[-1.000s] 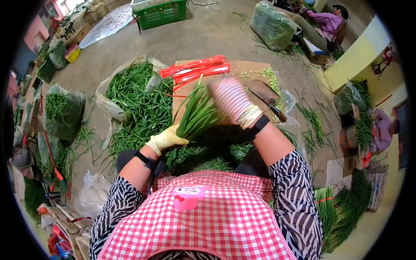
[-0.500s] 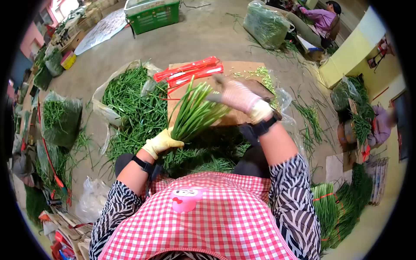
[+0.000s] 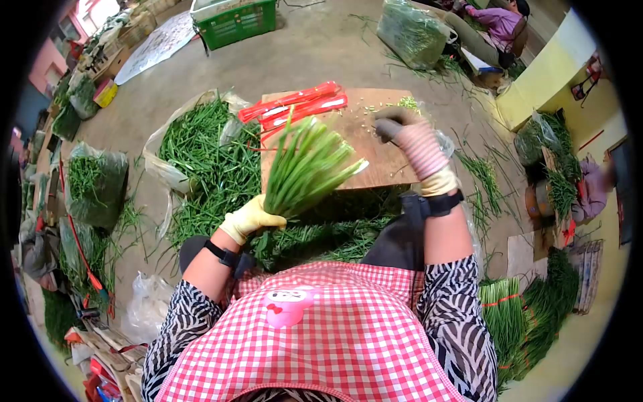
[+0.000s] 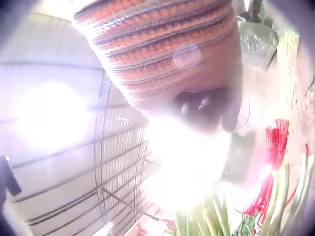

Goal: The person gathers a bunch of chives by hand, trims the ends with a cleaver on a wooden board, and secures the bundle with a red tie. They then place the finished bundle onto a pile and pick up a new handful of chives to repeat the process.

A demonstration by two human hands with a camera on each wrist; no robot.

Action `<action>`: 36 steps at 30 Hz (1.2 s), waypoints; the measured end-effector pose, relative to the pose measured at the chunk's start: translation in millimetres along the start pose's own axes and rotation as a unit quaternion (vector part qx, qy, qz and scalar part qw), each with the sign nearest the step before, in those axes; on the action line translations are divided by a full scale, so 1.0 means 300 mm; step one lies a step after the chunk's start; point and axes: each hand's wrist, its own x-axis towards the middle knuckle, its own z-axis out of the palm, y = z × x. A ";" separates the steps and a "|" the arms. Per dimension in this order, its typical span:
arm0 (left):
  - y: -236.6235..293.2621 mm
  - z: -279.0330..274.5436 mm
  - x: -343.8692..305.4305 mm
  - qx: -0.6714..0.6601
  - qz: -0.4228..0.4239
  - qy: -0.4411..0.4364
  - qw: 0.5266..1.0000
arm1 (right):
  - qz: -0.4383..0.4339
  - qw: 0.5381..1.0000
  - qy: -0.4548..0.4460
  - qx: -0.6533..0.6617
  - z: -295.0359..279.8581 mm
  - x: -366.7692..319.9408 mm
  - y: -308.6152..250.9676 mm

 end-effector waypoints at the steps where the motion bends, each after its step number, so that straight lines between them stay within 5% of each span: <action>1: -0.017 -0.005 0.006 -0.037 0.026 0.009 0.999 | -0.003 0.999 0.028 0.026 -0.051 -0.002 0.025; 2: -0.029 -0.011 0.006 -0.048 0.042 0.021 0.998 | -0.010 0.997 0.055 0.052 -0.099 0.007 0.048; 5: 0.029 -0.011 -0.008 -0.056 0.074 0.033 0.995 | 0.053 0.993 -0.053 -0.093 -0.150 0.003 0.128; 6: 0.051 -0.001 -0.007 -0.060 0.092 0.041 0.993 | 0.042 0.976 -0.152 -0.153 -0.099 -0.029 0.105; 8: 0.099 0.025 0.017 -0.036 0.129 0.067 0.989 | -0.036 0.965 -0.200 -0.167 0.035 -0.040 0.262; 10: 0.139 0.071 0.060 -0.017 0.156 0.117 0.981 | -0.046 0.955 -0.210 -0.206 0.198 -0.083 0.195; 11: 0.139 0.081 0.106 0.077 0.189 0.189 0.961 | -0.042 0.972 -0.218 -0.079 0.272 -0.080 0.187; 14: 0.211 0.203 0.175 0.422 0.213 0.364 0.802 | 0.004 0.950 -0.193 0.245 0.453 -0.047 0.183; 16: 0.183 0.226 0.232 0.571 0.270 0.429 0.646 | 0.043 0.887 -0.156 0.432 0.518 -0.024 0.201; 19: 0.198 0.264 0.216 0.631 0.274 0.365 0.627 | 0.083 0.904 -0.079 0.413 0.516 -0.013 0.206; 20: 0.197 0.272 0.188 0.645 0.224 0.321 0.656 | 0.161 0.918 -0.059 0.359 0.494 -0.017 0.201; 22: 0.197 0.270 0.131 0.656 0.250 0.265 0.661 | 0.126 0.901 -0.065 0.410 0.471 -0.005 0.233; 24: 0.159 0.194 0.088 0.376 0.335 0.163 0.848 | 0.152 0.876 -0.080 0.451 0.433 -0.006 0.241; 25: 0.172 0.178 0.055 0.121 0.298 0.128 0.938 | 0.126 0.881 -0.074 0.450 0.423 -0.028 0.216; 26: 0.157 0.135 0.048 0.017 0.348 0.162 0.923 | 0.146 0.883 -0.118 0.430 0.391 -0.048 0.192; 28: 0.146 0.025 0.061 0.005 0.310 0.127 0.942 | 0.186 0.878 -0.133 0.421 0.417 -0.086 0.150; 30: 0.091 0.009 0.104 -0.035 0.200 0.045 0.978 | 0.099 0.884 -0.198 0.412 0.439 -0.151 0.095; 32: 0.105 0.086 0.059 -0.079 0.109 0.007 0.991 | 0.113 0.929 -0.205 0.287 0.492 -0.137 0.155; 33: 0.112 0.071 0.078 -0.161 0.079 -0.123 0.976 | 0.103 0.948 -0.201 0.223 0.516 -0.132 0.140; 34: 0.089 0.070 0.068 -0.140 0.117 -0.085 0.980 | 0.136 0.954 -0.237 0.122 0.481 -0.135 0.127; 36: 0.085 0.038 0.059 -0.037 0.116 -0.153 0.981 | -0.078 0.978 -0.191 -0.029 0.516 -0.110 0.155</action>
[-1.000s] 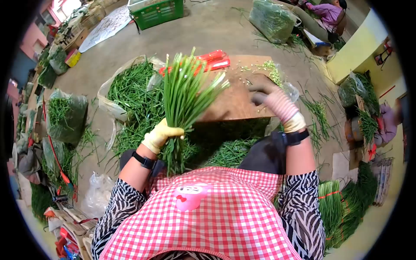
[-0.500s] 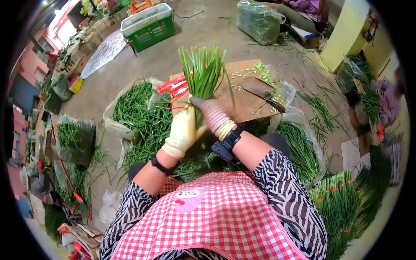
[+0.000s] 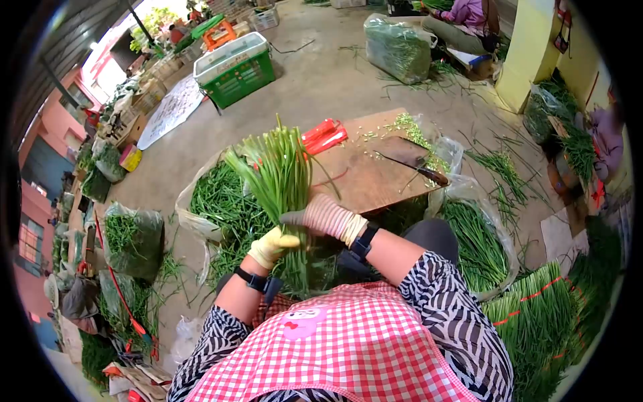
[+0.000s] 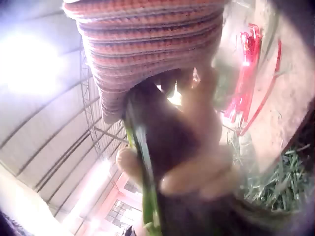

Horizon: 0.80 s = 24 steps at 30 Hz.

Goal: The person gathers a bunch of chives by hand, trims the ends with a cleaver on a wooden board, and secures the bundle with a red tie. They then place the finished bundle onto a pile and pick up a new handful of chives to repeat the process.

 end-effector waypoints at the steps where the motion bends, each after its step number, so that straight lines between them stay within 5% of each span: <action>1: 0.008 0.054 -0.030 -0.014 -0.011 0.060 0.998 | -0.010 0.998 -0.049 -0.049 -0.014 0.043 0.051; 3: 0.016 0.052 -0.053 0.006 -0.042 0.073 0.996 | -0.071 0.955 -0.021 0.286 -0.022 0.037 0.049; 5: -0.007 0.053 -0.067 -0.035 -0.044 0.068 0.996 | -0.091 0.893 0.062 0.436 -0.046 0.047 -0.006; 6: -0.008 0.060 -0.073 -0.033 -0.044 0.073 0.996 | -0.111 0.901 0.135 0.398 -0.075 0.087 0.022; 7: -0.013 0.064 -0.081 -0.031 -0.045 0.077 0.996 | -0.075 0.915 0.127 0.377 -0.111 0.072 -0.043; 9: -0.072 0.014 -0.093 -0.043 -0.057 0.089 0.993 | -0.161 0.944 0.101 0.269 -0.185 0.139 0.033; 11: -0.084 -0.015 -0.112 -0.031 -0.065 0.112 0.991 | -0.183 0.893 0.048 0.409 -0.291 0.174 0.069; 12: -0.097 -0.041 -0.115 -0.013 -0.054 0.105 0.993 | -0.152 0.794 0.008 0.588 -0.348 0.172 0.078; 13: -0.095 -0.049 -0.117 -0.006 -0.049 0.112 0.993 | -0.262 0.821 -0.008 0.507 -0.389 0.142 0.023; 14: -0.094 -0.053 -0.118 0.001 -0.044 0.120 0.992 | -0.128 0.866 0.141 0.462 -0.392 0.079 -0.094; 15: -0.107 -0.066 -0.115 -0.003 -0.036 0.129 0.991 | -0.070 0.942 0.146 0.295 -0.408 0.054 -0.116; 17: -0.131 -0.089 -0.108 -0.008 -0.042 0.141 0.989 | -0.027 0.990 0.116 -0.071 -0.364 -0.003 -0.195; 18: -0.139 -0.099 -0.102 -0.008 -0.048 0.138 0.989 | -0.162 0.959 0.076 -0.221 -0.325 0.001 -0.178; 20: -0.147 -0.105 -0.089 -0.017 -0.055 0.130 0.990 | -0.165 0.873 0.034 -0.457 -0.231 0.003 -0.197; 24: -0.136 -0.079 -0.074 -0.037 -0.055 0.109 0.992 | -0.167 0.782 -0.019 -0.600 -0.193 0.064 -0.202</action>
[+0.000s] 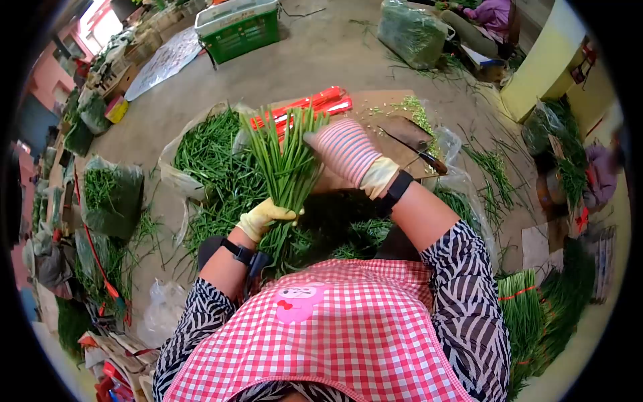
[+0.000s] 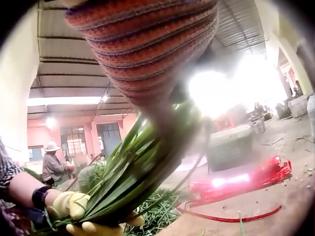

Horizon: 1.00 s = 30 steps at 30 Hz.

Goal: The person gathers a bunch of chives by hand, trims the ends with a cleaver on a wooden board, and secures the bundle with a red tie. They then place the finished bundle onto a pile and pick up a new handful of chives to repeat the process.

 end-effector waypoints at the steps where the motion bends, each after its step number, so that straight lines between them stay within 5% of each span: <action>1: -0.006 -0.003 -0.004 0.008 0.001 0.002 1.000 | -0.026 1.000 -0.003 -0.017 0.000 0.005 0.010; 5: 0.002 0.001 -0.023 -0.021 -0.003 -0.015 1.000 | -0.080 0.996 -0.008 -0.040 -0.014 0.017 0.021; 8: 0.000 -0.009 -0.027 -0.006 -0.006 -0.009 1.000 | -0.062 0.983 0.170 -0.022 0.071 0.043 0.083; 10: -0.001 -0.011 -0.029 -0.005 -0.004 -0.012 1.000 | 0.046 0.981 0.181 0.053 0.023 0.016 0.106; 12: 0.001 -0.010 -0.027 -0.004 0.000 -0.017 1.000 | 0.156 0.942 0.258 0.150 0.041 -0.001 0.173; 15: 0.002 -0.007 -0.028 0.009 0.008 0.001 1.000 | 0.309 0.843 0.211 0.387 -0.064 -0.026 0.260; 18: 0.011 0.006 -0.034 -0.013 0.022 0.017 1.000 | 0.253 0.762 0.253 0.540 -0.108 -0.103 0.270; 20: 0.007 -0.013 -0.033 -0.021 0.030 0.020 0.999 | 0.241 0.844 0.076 0.473 -0.119 -0.175 0.237; 22: 0.016 -0.024 -0.029 -0.003 0.035 0.023 0.999 | 0.111 0.930 -0.097 0.338 -0.088 -0.236 0.216; 25: 0.029 -0.029 -0.021 0.008 0.052 0.015 0.998 | 0.050 0.937 -0.253 0.236 -0.046 -0.262 0.151; 28: 0.021 -0.020 -0.019 0.005 0.038 0.045 0.998 | 0.069 0.935 -0.014 0.348 -0.024 -0.185 0.132; 30: 0.019 -0.003 -0.013 -0.009 0.027 0.056 0.998 | 0.036 0.961 0.117 0.249 -0.041 -0.089 0.119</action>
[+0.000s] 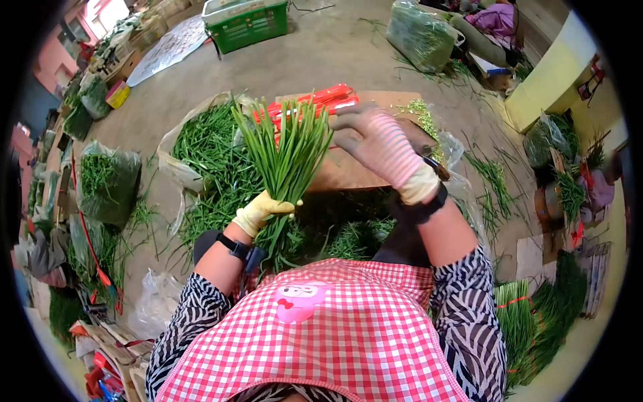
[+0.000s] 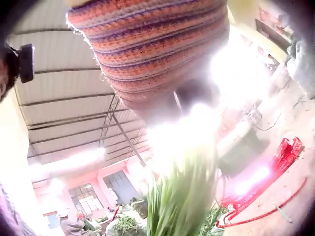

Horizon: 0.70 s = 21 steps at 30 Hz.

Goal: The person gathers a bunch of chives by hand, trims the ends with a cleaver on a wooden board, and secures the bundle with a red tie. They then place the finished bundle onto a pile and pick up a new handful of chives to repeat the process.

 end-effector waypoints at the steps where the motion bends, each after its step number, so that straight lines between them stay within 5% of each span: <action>1: -0.004 0.004 0.006 0.009 0.000 0.000 1.000 | -0.039 0.996 0.059 -0.048 0.016 0.043 -0.029; 10: -0.069 0.043 0.027 0.011 0.004 0.016 1.000 | -0.102 0.940 0.102 -0.310 0.201 0.091 -0.001; 21: -0.018 0.088 0.023 0.007 0.002 -0.001 1.000 | 0.051 0.988 0.036 -0.140 0.207 0.067 -0.036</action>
